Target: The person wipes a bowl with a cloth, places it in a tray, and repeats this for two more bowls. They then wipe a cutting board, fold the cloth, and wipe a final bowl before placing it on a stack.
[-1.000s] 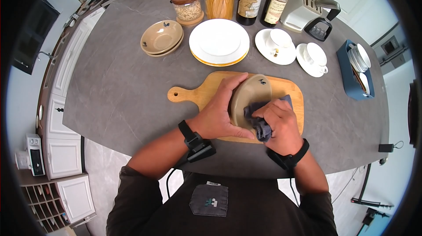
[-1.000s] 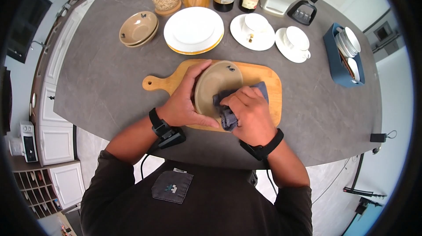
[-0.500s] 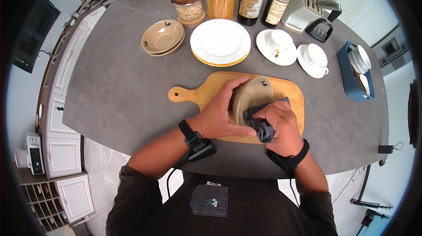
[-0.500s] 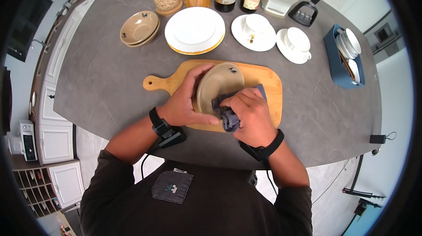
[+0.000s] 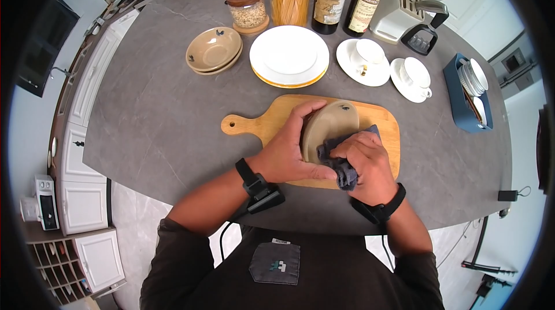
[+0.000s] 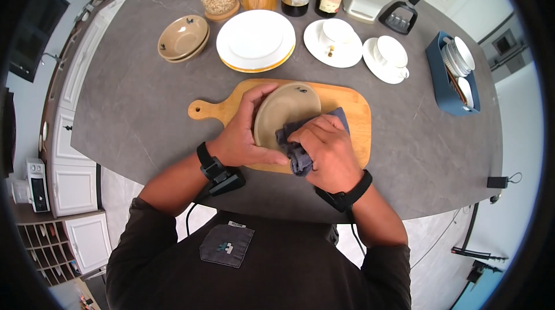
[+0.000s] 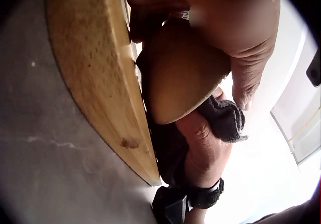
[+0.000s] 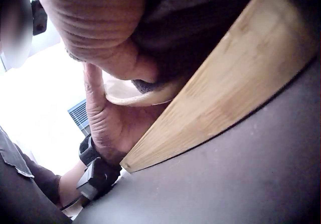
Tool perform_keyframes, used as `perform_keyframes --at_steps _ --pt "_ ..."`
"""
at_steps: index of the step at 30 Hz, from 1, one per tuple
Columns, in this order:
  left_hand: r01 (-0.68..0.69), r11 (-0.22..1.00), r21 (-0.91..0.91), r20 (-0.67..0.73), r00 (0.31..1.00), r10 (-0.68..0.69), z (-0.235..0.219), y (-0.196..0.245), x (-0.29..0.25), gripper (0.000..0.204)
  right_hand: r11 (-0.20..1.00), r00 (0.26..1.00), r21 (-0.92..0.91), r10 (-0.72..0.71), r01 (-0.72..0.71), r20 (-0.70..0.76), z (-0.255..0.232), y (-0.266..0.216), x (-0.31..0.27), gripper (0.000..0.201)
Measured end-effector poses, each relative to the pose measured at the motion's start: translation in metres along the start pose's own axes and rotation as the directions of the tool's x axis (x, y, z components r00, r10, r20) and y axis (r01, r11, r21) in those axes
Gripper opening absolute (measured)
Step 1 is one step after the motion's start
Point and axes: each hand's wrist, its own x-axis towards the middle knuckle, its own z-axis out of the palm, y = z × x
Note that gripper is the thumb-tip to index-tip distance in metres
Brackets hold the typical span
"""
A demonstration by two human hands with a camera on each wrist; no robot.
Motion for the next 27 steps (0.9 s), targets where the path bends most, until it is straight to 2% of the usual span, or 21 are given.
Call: perform_keyframes --at_steps 3,5,6,9,11,15,17,21,23,27 --pt "0.028 0.999 0.036 0.004 1.0 -0.028 0.0 0.005 0.0 0.141 1.0 0.998 -0.005 0.001 -0.001 -0.058 0.002 0.0 0.001 0.037" --pt "0.02 0.994 0.107 0.001 1.0 -0.021 0.0 0.009 0.001 0.144 0.993 0.987 -0.12 -0.02 0.001 -0.158 0.003 0.002 0.002 0.037" --pt "0.013 0.984 0.178 -0.003 1.0 -0.013 -0.001 0.01 0.001 0.146 0.993 0.987 -0.12 -0.019 0.0 -0.158 0.003 0.002 0.001 0.037" --pt "-0.001 0.976 0.219 -0.01 1.0 0.004 0.0 0.011 0.002 0.15 0.993 0.997 -0.12 0.001 -0.011 -0.082 0.0 -0.002 -0.002 0.037" --pt "-0.001 0.975 0.221 -0.005 1.0 0.003 -0.001 0.012 0.003 0.15 0.999 1.0 -0.036 0.026 -0.026 -0.012 0.001 -0.005 -0.001 0.039" --pt "-0.02 0.973 0.229 0.005 1.0 0.019 -0.003 0.012 0.004 0.151 1.0 1.0 0.016 -0.013 0.014 -0.008 0.002 0.0 -0.001 0.039" --pt "-0.004 0.972 0.234 0.002 1.0 0.004 -0.003 0.011 0.003 0.151 0.997 0.996 -0.074 -0.011 0.004 -0.089 0.001 -0.001 0.0 0.037" --pt "0.005 0.972 0.233 -0.004 1.0 -0.004 -0.001 0.011 0.004 0.15 0.988 0.996 -0.154 -0.007 -0.007 -0.092 0.001 -0.001 -0.001 0.036" --pt "-0.001 0.97 0.242 -0.002 1.0 0.002 -0.002 0.013 0.004 0.15 0.997 0.997 0.02 0.075 -0.075 0.01 0.002 -0.004 -0.003 0.036" --pt "0.008 0.972 0.235 -0.002 1.0 -0.008 -0.002 0.012 0.004 0.15 0.982 0.995 0.161 0.103 -0.102 0.004 0.003 0.001 -0.003 0.036"
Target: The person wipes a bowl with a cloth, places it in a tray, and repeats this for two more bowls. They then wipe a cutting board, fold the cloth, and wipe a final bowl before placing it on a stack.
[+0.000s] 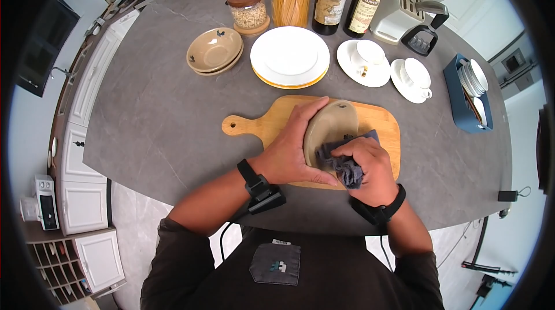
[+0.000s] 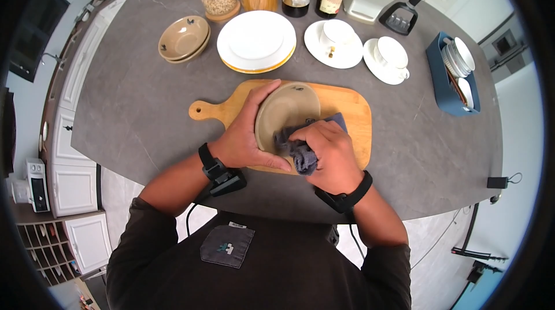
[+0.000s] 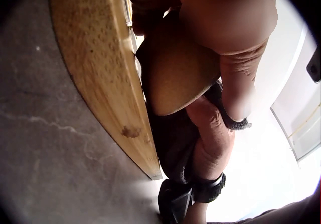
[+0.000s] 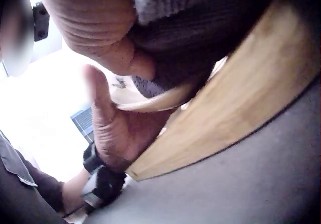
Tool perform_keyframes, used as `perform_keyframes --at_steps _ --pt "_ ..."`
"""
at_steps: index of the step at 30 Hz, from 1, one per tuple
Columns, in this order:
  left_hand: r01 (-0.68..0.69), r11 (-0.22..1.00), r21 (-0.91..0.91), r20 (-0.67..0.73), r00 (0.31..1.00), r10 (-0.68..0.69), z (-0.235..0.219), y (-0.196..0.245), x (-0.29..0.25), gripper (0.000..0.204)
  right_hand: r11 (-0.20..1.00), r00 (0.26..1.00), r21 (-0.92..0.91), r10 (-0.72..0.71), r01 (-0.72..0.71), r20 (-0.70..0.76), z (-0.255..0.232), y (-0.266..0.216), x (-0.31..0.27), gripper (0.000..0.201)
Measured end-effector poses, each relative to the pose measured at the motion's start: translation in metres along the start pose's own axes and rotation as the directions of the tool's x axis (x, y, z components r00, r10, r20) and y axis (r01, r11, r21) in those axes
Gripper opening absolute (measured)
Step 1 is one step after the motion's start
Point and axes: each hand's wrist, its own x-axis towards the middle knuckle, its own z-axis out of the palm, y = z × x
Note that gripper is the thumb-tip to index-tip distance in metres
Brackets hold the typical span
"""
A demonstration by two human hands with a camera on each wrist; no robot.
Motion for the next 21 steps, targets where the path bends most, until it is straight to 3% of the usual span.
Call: perform_keyframes --at_steps 2,7,8,10,12,13,14,15,17,21 --pt "-0.001 1.0 0.007 -0.002 1.0 0.001 0.0 0.001 0.0 0.15 0.989 0.989 -0.13 -0.09 0.074 -0.122 0.002 0.0 0.003 0.036" --pt "0.009 1.0 -0.008 -0.004 1.0 -0.009 0.001 -0.002 0.0 0.148 0.998 0.999 -0.044 -0.039 0.038 -0.033 -0.001 0.001 0.001 0.035" --pt "0.022 0.998 -0.067 -0.01 1.0 -0.023 0.002 -0.004 0.0 0.142 0.999 1.0 0.026 -0.021 0.02 0.02 -0.003 0.002 0.0 0.034" --pt "0.032 0.992 -0.124 -0.011 0.999 -0.033 0.003 -0.003 0.0 0.137 0.996 1.0 0.089 0.028 -0.026 -0.012 -0.004 0.003 -0.004 0.033" --pt "0.135 0.924 -0.358 -0.026 0.988 -0.154 0.003 0.001 0.0 0.119 0.986 0.996 0.155 0.076 -0.069 -0.041 -0.004 0.005 -0.004 0.032" --pt "0.135 0.925 -0.356 -0.024 0.988 -0.153 0.002 0.0 0.001 0.119 0.983 0.983 0.165 0.107 -0.082 -0.152 -0.003 0.006 -0.004 0.03" --pt "0.122 0.925 -0.359 -0.064 0.986 -0.155 0.002 -0.002 0.001 0.106 0.98 0.956 0.177 0.138 -0.093 -0.26 -0.002 0.007 -0.005 0.028" --pt "0.109 0.925 -0.363 -0.104 0.982 -0.156 0.001 -0.004 0.001 0.093 0.98 0.954 0.176 0.138 -0.093 -0.265 -0.002 0.009 -0.005 0.028" --pt "0.116 0.932 -0.342 -0.141 0.975 -0.173 0.0 -0.007 0.001 0.081 0.966 0.878 0.223 0.219 -0.133 -0.425 -0.002 0.016 -0.005 0.027" --pt "0.162 0.968 -0.192 -0.267 0.94 -0.211 -0.003 -0.013 0.001 0.056 0.954 0.829 0.241 0.278 -0.178 -0.486 -0.003 0.033 -0.006 0.025"
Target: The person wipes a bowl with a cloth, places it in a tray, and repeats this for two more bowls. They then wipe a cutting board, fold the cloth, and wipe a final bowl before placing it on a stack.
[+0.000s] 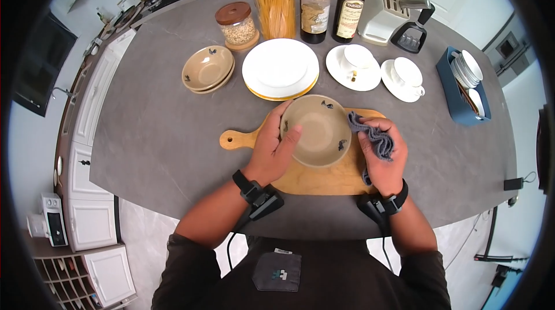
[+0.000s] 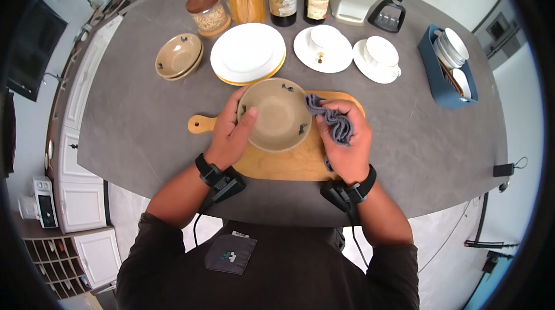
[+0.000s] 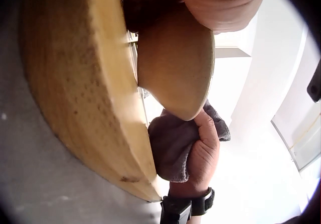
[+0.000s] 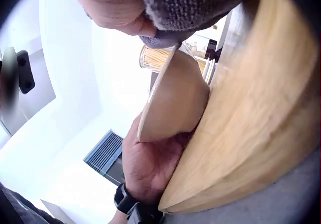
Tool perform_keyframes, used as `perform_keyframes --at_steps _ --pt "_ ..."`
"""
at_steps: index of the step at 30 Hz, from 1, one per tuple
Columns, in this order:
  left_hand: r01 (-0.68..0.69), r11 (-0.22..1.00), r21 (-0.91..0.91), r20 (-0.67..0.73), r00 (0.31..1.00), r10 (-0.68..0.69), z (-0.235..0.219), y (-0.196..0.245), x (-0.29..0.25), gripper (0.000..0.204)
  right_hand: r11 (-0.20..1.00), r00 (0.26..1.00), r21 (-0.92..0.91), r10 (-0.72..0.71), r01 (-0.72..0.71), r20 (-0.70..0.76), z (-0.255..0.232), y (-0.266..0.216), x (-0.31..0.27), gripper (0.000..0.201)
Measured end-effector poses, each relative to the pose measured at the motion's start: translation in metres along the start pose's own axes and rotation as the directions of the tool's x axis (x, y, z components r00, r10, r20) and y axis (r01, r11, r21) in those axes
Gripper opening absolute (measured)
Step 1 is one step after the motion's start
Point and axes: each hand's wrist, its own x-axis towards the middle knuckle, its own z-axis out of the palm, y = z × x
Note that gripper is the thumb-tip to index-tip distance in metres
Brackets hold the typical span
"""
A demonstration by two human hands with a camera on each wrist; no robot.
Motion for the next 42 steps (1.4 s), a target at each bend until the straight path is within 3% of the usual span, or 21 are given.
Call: perform_keyframes --at_steps 1,3,7,8,9,10,12,13,15,18,21,35,40,42 --pt "-0.001 1.0 0.005 0.008 1.0 0.001 -0.001 -0.001 0.0 0.056 1.0 1.0 0.003 0.014 -0.014 -0.017 0.001 0.002 0.0 0.022" --pt "-0.011 0.986 0.163 -0.107 0.994 0.029 -0.002 -0.002 0.001 0.052 0.998 0.998 0.032 0.053 -0.051 -0.042 0.002 0.002 0.001 0.022" --pt "-0.083 0.983 0.165 -0.155 0.982 0.109 -0.002 -0.003 0.004 0.05 0.984 0.985 0.077 0.165 -0.16 -0.058 0.001 0.003 0.001 0.019" --pt "-0.185 0.939 0.291 -0.16 0.958 0.239 -0.005 -0.001 0.003 0.049 0.984 0.984 0.084 0.165 -0.159 -0.061 0.0 0.003 0.001 0.019" --pt "-0.278 0.867 0.413 -0.148 0.919 0.366 -0.006 0.005 0.003 0.049 0.975 0.977 0.099 0.205 -0.199 -0.056 0.0 0.003 0.002 0.019" --pt "-0.278 0.864 0.419 -0.145 0.919 0.366 -0.007 0.01 0.003 0.049 0.964 0.968 0.114 0.247 -0.24 -0.05 -0.001 0.005 0.002 0.019" --pt "-0.454 0.722 0.522 0.058 0.864 0.501 -0.007 0.024 0.001 0.051 0.961 0.967 0.13 0.25 -0.243 -0.043 -0.001 0.01 0.002 0.018" --pt "-0.452 0.72 0.526 0.064 0.865 0.497 -0.003 0.033 0.0 0.051 0.96 0.967 0.137 0.251 -0.244 -0.039 -0.002 0.013 0.001 0.018" --pt "-0.534 0.637 0.556 0.217 0.833 0.509 0.005 0.046 -0.001 0.048 0.949 0.961 0.166 0.276 -0.267 -0.032 -0.003 0.009 0.002 0.018" --pt "-0.58 0.608 0.542 0.317 0.811 0.491 0.009 0.038 -0.005 0.042 0.933 0.951 0.205 0.308 -0.296 -0.026 -0.003 0.008 0.003 0.019" --pt "-0.603 0.559 0.569 0.347 0.792 0.502 0.012 0.036 -0.007 0.037 0.929 0.953 0.231 0.301 -0.289 -0.021 -0.001 0.013 0.002 0.02" --pt "-0.612 0.445 0.653 0.357 0.768 0.532 0.022 0.039 -0.014 0.033 0.946 0.957 0.191 0.281 -0.263 -0.072 -0.006 0.009 0.004 0.02" --pt "-0.617 0.422 0.664 0.371 0.762 0.53 0.024 0.034 -0.015 0.032 0.974 0.985 0.177 0.155 -0.14 -0.075 -0.003 0.023 0.002 0.02" --pt "-0.607 0.439 0.662 0.338 0.765 0.548 0.026 0.028 -0.015 0.033 0.973 0.983 0.172 0.171 -0.157 -0.069 -0.004 0.024 0.002 0.02"
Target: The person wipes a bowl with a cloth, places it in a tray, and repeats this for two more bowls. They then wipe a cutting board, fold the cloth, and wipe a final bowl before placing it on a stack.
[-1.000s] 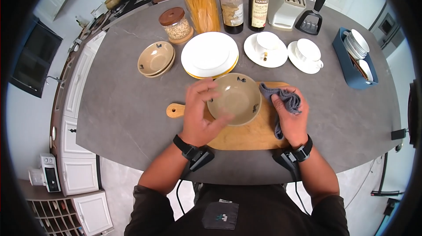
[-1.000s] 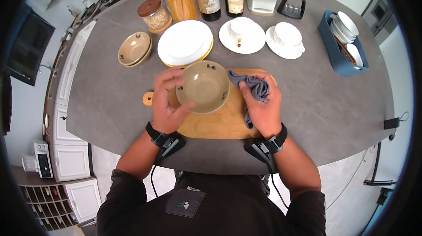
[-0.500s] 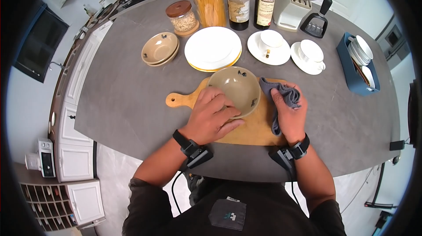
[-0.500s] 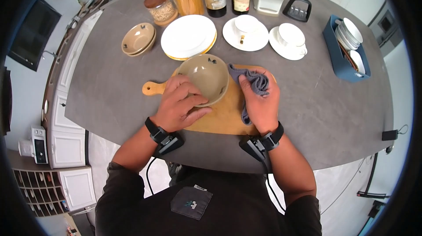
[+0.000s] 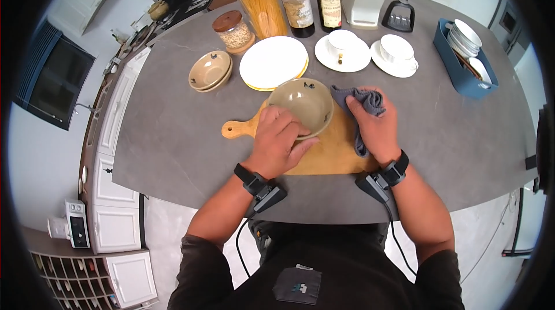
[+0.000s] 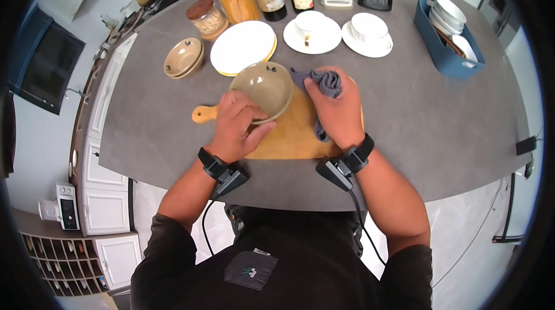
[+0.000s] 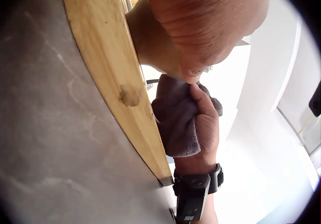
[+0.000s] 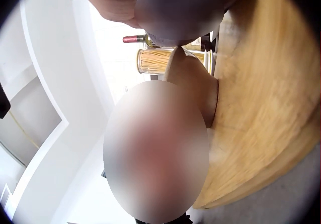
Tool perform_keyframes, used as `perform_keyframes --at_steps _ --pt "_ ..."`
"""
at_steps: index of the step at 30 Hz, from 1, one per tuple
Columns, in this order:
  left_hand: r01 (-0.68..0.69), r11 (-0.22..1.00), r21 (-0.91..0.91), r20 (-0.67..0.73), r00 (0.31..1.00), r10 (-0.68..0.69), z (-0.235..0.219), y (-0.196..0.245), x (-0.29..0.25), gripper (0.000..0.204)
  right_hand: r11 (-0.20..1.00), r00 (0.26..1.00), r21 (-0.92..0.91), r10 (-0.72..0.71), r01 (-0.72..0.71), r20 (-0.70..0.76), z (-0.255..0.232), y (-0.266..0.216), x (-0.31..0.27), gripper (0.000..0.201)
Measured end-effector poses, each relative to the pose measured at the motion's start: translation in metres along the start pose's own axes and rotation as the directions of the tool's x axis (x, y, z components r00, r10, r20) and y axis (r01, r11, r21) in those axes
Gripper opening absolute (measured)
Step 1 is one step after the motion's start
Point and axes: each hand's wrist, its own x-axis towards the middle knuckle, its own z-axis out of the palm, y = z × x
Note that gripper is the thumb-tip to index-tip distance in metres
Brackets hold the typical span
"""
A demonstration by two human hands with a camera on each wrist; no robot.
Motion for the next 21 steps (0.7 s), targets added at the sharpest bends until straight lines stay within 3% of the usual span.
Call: perform_keyframes --at_steps 4,6,7,9,10,12,13,15,21 --pt "0.023 1.0 0.007 0.016 1.0 -0.023 -0.001 -0.004 -0.005 0.044 0.998 0.998 0.02 0.06 -0.06 0.018 0.0 -0.005 -0.001 0.021" --pt "0.144 0.987 -0.077 -0.063 0.987 -0.149 -0.004 -0.003 -0.003 0.082 0.998 0.998 0.015 0.055 -0.056 0.018 0.0 -0.004 -0.001 0.022" --pt "0.143 0.987 -0.076 -0.066 0.987 -0.148 -0.006 -0.003 0.0 0.082 0.999 0.999 0.012 0.051 -0.051 0.018 0.0 -0.004 -0.001 0.022" --pt "0.227 0.973 -0.031 -0.049 0.972 -0.228 -0.01 -0.004 0.008 0.124 0.999 0.999 0.016 0.045 -0.045 0.019 0.0 -0.003 -0.001 0.022" --pt "0.228 0.973 -0.03 -0.051 0.972 -0.229 -0.013 -0.005 0.011 0.124 0.999 0.999 0.021 0.043 -0.044 0.021 0.0 -0.003 -0.001 0.022" --pt "0.273 0.961 0.049 0.114 0.954 -0.277 -0.02 -0.006 0.02 0.138 0.999 0.999 0.024 0.042 -0.042 0.018 0.001 -0.004 -0.001 0.022" --pt "0.277 0.959 0.051 0.112 0.953 -0.281 -0.023 -0.005 0.025 0.138 0.999 0.999 0.028 0.047 -0.047 0.014 0.002 -0.004 -0.001 0.022" --pt "0.342 0.937 0.07 0.293 0.891 -0.347 -0.025 -0.002 0.034 0.142 0.996 0.997 0.052 0.063 -0.065 0.036 0.002 -0.002 -0.002 0.022" --pt "0.391 0.916 0.094 0.386 0.833 -0.395 -0.021 0.001 0.055 0.133 0.999 0.999 0.019 0.035 -0.035 0.003 0.0 -0.006 -0.002 0.021"
